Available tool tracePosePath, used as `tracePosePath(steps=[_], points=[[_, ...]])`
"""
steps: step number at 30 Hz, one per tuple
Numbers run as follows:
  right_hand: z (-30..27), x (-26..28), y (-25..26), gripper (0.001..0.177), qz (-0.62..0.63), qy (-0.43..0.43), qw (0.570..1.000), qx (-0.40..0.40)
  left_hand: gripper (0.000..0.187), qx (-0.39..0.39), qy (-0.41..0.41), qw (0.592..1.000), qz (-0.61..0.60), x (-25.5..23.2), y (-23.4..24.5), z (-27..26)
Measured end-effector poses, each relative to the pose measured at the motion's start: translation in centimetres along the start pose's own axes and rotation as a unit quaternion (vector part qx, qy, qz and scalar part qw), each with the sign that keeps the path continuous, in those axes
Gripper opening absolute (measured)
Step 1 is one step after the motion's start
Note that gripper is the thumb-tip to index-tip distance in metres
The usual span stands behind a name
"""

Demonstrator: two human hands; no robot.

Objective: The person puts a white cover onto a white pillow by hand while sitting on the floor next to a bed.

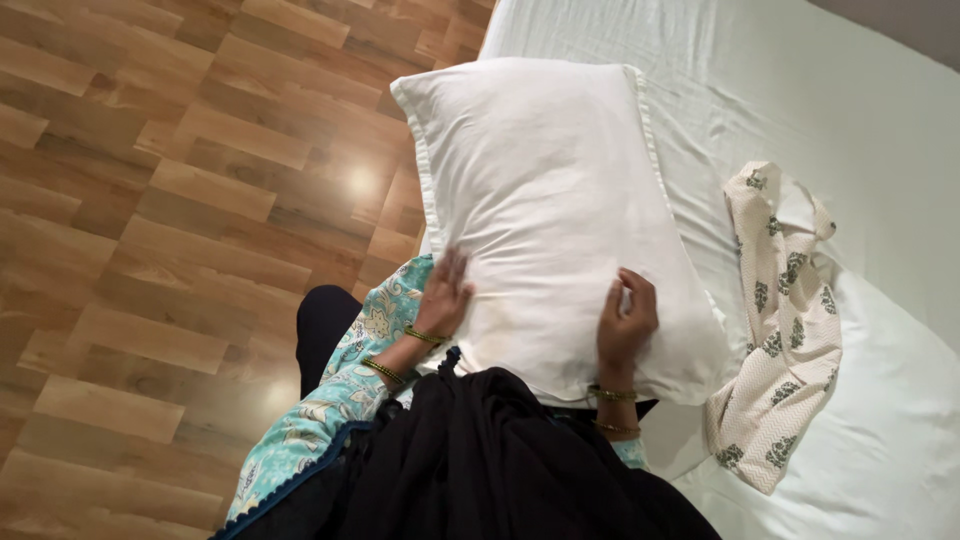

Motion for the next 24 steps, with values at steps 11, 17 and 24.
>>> tracePosePath(steps=[11, 17, 24], points=[[-0.9, -1.7, 8.5, 0.019, -0.049, 0.036, 0.991, -0.122, 0.101, -0.123, 0.452, 0.874, -0.131, 8.1, -0.4, 7.1], [-1.7, -2.1, 6.2, 0.018, -0.122, 0.104, 0.982, -0.104, 0.109, 0.017, 0.518, 0.843, -0.141, 8.7, -0.9, 10.1], [-1.0, -3.2, 7.3, 0.016, -0.095, 0.047, 0.985, -0.134, 0.084, -0.072, 0.498, 0.772, -0.387, 5.1, -1.7, 13.9]])
Point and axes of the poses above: each hand's wrist, its own z-axis towards the middle knuckle, its own y-axis out of the back of the hand, x = y × z, the point moved 7 cm from there along z, towards the middle knuckle, and after that the axes turned 8 degrees about -x, right-handed, at the moved point
